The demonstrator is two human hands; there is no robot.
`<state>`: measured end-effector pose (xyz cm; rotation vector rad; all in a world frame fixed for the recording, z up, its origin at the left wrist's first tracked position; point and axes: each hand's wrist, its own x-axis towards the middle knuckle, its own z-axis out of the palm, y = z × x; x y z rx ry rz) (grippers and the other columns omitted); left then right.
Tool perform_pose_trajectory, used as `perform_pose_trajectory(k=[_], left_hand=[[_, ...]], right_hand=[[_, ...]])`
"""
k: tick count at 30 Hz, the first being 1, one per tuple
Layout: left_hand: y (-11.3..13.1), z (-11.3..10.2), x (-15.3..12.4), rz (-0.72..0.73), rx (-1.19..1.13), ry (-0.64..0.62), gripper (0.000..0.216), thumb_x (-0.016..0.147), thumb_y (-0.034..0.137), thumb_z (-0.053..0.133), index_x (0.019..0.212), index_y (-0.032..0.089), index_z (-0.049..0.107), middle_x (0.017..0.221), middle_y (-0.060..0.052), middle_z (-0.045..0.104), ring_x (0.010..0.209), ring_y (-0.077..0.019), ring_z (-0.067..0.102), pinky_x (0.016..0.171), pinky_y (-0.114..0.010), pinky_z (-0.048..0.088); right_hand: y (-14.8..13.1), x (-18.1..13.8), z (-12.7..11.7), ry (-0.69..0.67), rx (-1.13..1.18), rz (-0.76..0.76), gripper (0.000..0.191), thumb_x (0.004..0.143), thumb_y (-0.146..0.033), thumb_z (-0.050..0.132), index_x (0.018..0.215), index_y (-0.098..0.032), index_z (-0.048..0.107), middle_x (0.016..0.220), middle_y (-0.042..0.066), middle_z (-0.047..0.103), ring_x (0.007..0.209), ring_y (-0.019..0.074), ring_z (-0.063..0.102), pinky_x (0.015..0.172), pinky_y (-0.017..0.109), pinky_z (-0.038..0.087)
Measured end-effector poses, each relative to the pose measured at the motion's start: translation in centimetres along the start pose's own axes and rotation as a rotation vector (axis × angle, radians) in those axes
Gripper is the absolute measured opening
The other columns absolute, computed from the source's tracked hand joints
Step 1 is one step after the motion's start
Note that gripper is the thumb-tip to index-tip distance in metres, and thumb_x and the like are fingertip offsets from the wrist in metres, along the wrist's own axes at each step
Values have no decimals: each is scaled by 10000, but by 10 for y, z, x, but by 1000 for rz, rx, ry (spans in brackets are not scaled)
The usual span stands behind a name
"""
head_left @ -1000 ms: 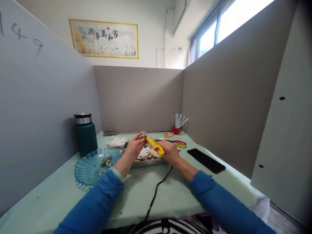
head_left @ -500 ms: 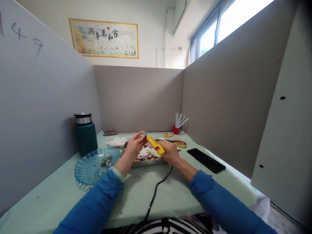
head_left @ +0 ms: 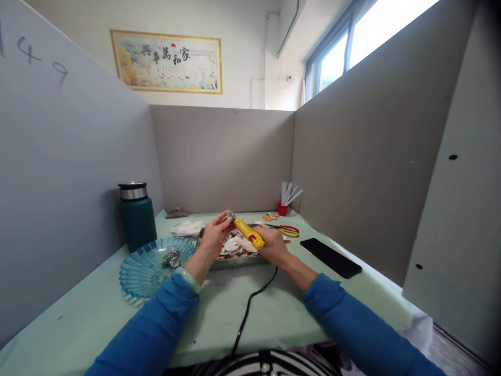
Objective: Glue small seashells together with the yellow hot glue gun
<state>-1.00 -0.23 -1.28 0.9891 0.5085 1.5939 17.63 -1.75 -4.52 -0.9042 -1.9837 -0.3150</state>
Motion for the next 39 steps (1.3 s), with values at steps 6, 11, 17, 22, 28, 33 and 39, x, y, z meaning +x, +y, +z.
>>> perform_pose_trajectory(k=[6, 11, 17, 22, 28, 33, 39], left_hand=[[0, 0, 0, 8, -9, -11, 327, 606, 119, 745, 926, 127, 682, 888, -66, 680, 787, -159, 631, 769, -306, 505], [0, 0, 1, 25, -22, -12, 325, 609, 119, 742, 927, 137, 678, 884, -61, 679, 784, -156, 631, 764, -305, 506], [2, 2, -1, 17, -23, -17, 319, 624, 108, 726, 938, 131, 676, 895, -65, 676, 793, -162, 629, 784, -317, 498], [3, 2, -2, -10, -25, -25, 305, 639, 108, 714, 941, 128, 677, 901, -70, 675, 788, -155, 630, 808, -313, 486], [1, 0, -1, -7, -16, -26, 324, 610, 93, 732, 929, 126, 682, 933, -73, 671, 797, -154, 631, 821, -319, 478], [1, 2, -3, -32, -12, -18, 326, 592, 72, 720, 911, 130, 691, 937, -71, 676, 808, -154, 624, 837, -319, 479], [2, 4, -5, -37, -10, -26, 360, 574, 23, 696, 917, 129, 687, 948, -64, 667, 820, -154, 619, 851, -327, 479]], right_hand=[[0, -1, 0, -5, 17, 12, 86, 740, -197, 574, 810, -194, 624, 666, -1, 632, 578, 114, 520, 563, 200, 322], [-1, -1, 0, -3, 16, 15, 104, 741, -191, 566, 825, -195, 628, 676, 2, 637, 596, 119, 532, 575, 201, 329], [0, -1, 1, -11, 19, 19, 101, 743, -193, 569, 826, -196, 626, 679, -1, 637, 595, 115, 532, 576, 199, 329], [0, -1, 1, -8, 6, 13, 99, 743, -184, 565, 824, -194, 622, 677, 1, 633, 595, 119, 536, 576, 201, 332], [-1, -1, 0, -3, -10, 4, 91, 749, -187, 556, 816, -197, 618, 670, 3, 632, 601, 127, 539, 577, 206, 335], [-1, -1, 0, -6, -8, -4, 86, 756, -192, 547, 808, -191, 616, 677, 14, 635, 607, 129, 537, 585, 208, 337], [-1, -1, 0, 4, -6, -11, 104, 754, -187, 545, 822, -187, 624, 676, 11, 636, 610, 128, 539, 591, 208, 338]])
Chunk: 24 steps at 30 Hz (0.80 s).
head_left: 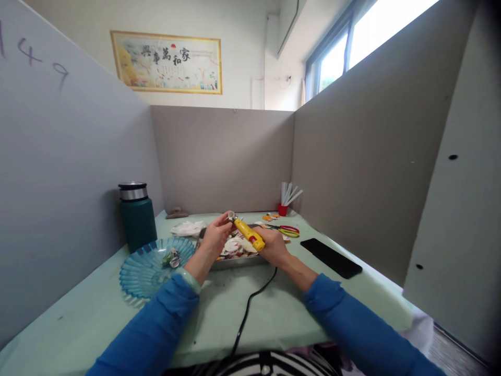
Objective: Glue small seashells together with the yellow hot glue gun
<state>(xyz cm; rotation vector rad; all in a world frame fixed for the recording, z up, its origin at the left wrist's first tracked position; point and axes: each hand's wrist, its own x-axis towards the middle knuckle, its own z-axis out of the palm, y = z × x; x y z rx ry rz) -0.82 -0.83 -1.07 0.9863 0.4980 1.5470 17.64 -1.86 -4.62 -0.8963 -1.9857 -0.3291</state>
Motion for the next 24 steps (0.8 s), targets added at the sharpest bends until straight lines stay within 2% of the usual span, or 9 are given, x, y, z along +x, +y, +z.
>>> perform_pose_trajectory(k=[9, 24], left_hand=[[-2, -5, 4, 42, 27, -9, 325, 609, 91, 730, 918, 130, 637, 868, -58, 656, 749, -158, 638, 787, -326, 496], [-1, -6, 4, 34, 21, -47, 334, 640, 119, 734, 952, 127, 612, 875, -71, 663, 747, -162, 651, 805, -332, 497]], right_hand=[[2, 0, 0, 23, 1, -9, 134, 746, -184, 547, 845, -190, 636, 694, 14, 652, 612, 128, 542, 584, 215, 331], [2, 0, -1, 49, 26, -5, 155, 736, -161, 530, 841, -184, 642, 679, 9, 635, 611, 127, 559, 587, 212, 345]])
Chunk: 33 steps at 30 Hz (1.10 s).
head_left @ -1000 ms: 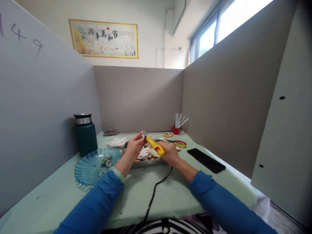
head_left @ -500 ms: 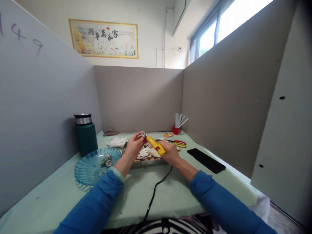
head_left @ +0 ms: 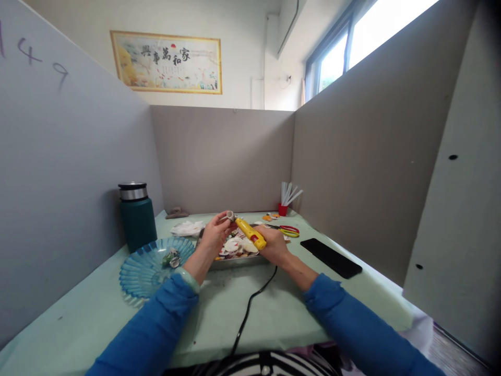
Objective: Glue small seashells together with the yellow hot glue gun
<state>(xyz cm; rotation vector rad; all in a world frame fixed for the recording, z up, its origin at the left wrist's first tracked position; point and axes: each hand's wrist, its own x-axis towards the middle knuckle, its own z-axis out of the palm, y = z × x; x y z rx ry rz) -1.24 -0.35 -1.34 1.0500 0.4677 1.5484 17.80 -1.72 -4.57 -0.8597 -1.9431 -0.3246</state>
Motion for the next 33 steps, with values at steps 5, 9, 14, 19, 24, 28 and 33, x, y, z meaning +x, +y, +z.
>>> perform_pose_trajectory(k=[5, 9, 14, 19, 24, 28, 33], left_hand=[[0, 0, 1, 4, 4, 4, 340, 624, 127, 753, 934, 138, 613, 873, -62, 659, 761, -157, 646, 806, -332, 502], [-1, -1, 1, 6, 6, 5, 346, 618, 128, 759, 934, 138, 617, 870, -60, 656, 771, -156, 644, 808, -331, 505], [-1, -1, 1, -2, 7, 9, 345, 619, 117, 752, 939, 135, 623, 870, -60, 659, 765, -160, 645, 787, -321, 509], [-1, -1, 1, 3, 0, -1, 371, 632, 107, 736, 987, 136, 633, 890, -72, 657, 787, -165, 640, 814, -340, 499], [-2, -3, 3, 14, -10, -2, 340, 644, 100, 726, 971, 140, 641, 900, -74, 660, 806, -168, 641, 842, -348, 494], [-4, -6, 5, 10, -13, -21, 358, 645, 106, 730, 988, 136, 631, 919, -81, 665, 810, -172, 649, 843, -346, 496], [-4, -7, 6, 1, -19, -23, 382, 644, 98, 727, 1010, 125, 621, 910, -82, 668, 795, -173, 658, 844, -344, 499]], right_hand=[[1, 0, 1, -27, -6, -13, 121, 751, -179, 534, 817, -189, 634, 661, 9, 630, 593, 126, 541, 573, 212, 333], [-1, 1, 0, -34, 8, -6, 112, 754, -176, 529, 801, -188, 629, 654, 10, 627, 583, 124, 533, 568, 210, 333], [-2, 1, -2, -46, 18, -5, 116, 753, -173, 525, 803, -190, 628, 659, 7, 628, 583, 120, 524, 571, 210, 328], [0, 0, 0, -49, 12, 4, 115, 755, -186, 524, 812, -195, 624, 670, 7, 628, 593, 123, 524, 575, 213, 327], [2, -1, 2, -37, 11, 9, 135, 753, -178, 527, 835, -196, 633, 689, 18, 641, 614, 131, 537, 589, 217, 339], [2, -1, 1, -13, 16, 19, 159, 745, -167, 530, 857, -190, 640, 706, 21, 647, 630, 131, 556, 599, 212, 352], [2, 0, 1, -1, 13, 19, 158, 745, -164, 519, 842, -188, 642, 691, 18, 641, 620, 128, 549, 594, 207, 354]])
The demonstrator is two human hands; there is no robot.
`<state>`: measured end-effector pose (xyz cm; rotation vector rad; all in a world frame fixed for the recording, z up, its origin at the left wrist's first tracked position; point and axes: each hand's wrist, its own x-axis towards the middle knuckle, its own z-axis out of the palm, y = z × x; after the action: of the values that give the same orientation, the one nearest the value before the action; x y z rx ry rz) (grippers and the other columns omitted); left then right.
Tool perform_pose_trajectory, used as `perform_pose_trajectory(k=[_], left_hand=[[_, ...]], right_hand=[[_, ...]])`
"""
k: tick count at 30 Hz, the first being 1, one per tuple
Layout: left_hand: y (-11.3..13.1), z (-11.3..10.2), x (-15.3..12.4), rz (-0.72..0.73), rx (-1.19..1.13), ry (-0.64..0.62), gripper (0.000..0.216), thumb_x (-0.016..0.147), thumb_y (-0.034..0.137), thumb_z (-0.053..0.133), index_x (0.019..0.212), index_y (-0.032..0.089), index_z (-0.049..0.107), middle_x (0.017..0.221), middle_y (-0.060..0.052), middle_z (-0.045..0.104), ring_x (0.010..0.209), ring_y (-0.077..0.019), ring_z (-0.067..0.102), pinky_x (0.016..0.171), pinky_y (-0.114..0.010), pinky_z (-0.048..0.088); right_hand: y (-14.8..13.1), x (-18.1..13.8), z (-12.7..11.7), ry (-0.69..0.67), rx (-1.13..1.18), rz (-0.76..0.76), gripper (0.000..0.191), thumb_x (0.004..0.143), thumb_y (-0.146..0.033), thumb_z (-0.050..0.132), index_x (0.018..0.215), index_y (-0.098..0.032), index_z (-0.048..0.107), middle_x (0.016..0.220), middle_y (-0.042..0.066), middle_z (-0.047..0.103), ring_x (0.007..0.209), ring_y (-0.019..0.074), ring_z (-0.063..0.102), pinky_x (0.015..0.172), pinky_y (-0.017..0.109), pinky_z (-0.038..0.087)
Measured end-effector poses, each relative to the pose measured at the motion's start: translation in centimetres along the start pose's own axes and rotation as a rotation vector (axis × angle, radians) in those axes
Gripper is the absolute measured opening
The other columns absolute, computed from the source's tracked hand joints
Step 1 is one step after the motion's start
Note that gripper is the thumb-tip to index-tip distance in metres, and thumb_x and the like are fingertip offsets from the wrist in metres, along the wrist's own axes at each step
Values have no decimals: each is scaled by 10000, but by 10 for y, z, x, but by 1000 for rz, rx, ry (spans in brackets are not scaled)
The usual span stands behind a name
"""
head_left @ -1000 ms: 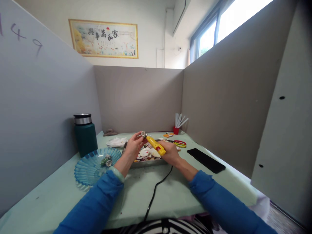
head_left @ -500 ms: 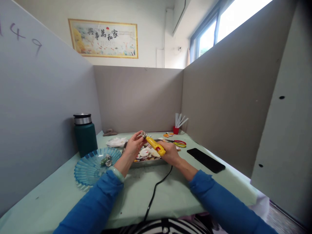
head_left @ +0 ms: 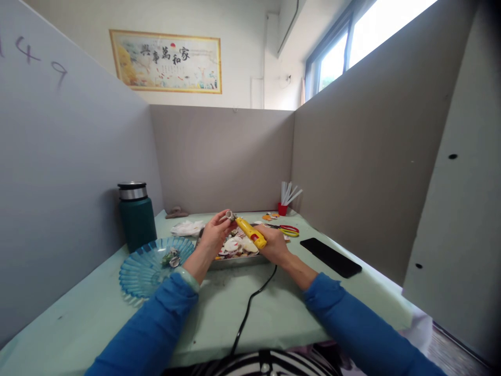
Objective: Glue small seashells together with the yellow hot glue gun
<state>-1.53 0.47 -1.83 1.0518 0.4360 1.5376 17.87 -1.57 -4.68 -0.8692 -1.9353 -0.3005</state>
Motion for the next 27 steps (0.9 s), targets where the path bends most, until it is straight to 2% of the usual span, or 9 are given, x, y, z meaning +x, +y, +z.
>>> perform_pose_trajectory(k=[8, 15, 22, 27], left_hand=[[4, 5, -3, -28, -23, 38, 330, 659, 65, 702, 980, 126, 658, 892, -73, 683, 794, -163, 651, 821, -326, 513], [6, 8, -4, -34, -26, 61, 329, 657, 43, 696, 977, 118, 678, 910, -78, 689, 786, -154, 647, 810, -315, 519], [4, 7, -2, -28, -32, 54, 310, 657, 64, 706, 961, 117, 680, 904, -80, 690, 783, -164, 654, 815, -329, 517], [4, 6, -3, -31, -23, 50, 307, 660, 72, 705, 962, 121, 678, 903, -77, 687, 789, -164, 654, 824, -330, 513]], right_hand=[[0, 0, 1, -21, 38, -34, 110, 755, -168, 521, 793, -191, 621, 662, 6, 619, 594, 123, 531, 581, 215, 347], [0, 0, 0, -43, 57, -44, 129, 765, -181, 529, 840, -189, 633, 714, 20, 657, 625, 128, 555, 599, 214, 360], [3, 0, 2, 5, 41, -36, 161, 757, -174, 523, 863, -192, 643, 738, 28, 662, 645, 134, 561, 611, 218, 366], [2, 0, 0, 1, 30, -25, 135, 759, -177, 515, 822, -189, 634, 678, 17, 631, 609, 127, 537, 594, 213, 357]])
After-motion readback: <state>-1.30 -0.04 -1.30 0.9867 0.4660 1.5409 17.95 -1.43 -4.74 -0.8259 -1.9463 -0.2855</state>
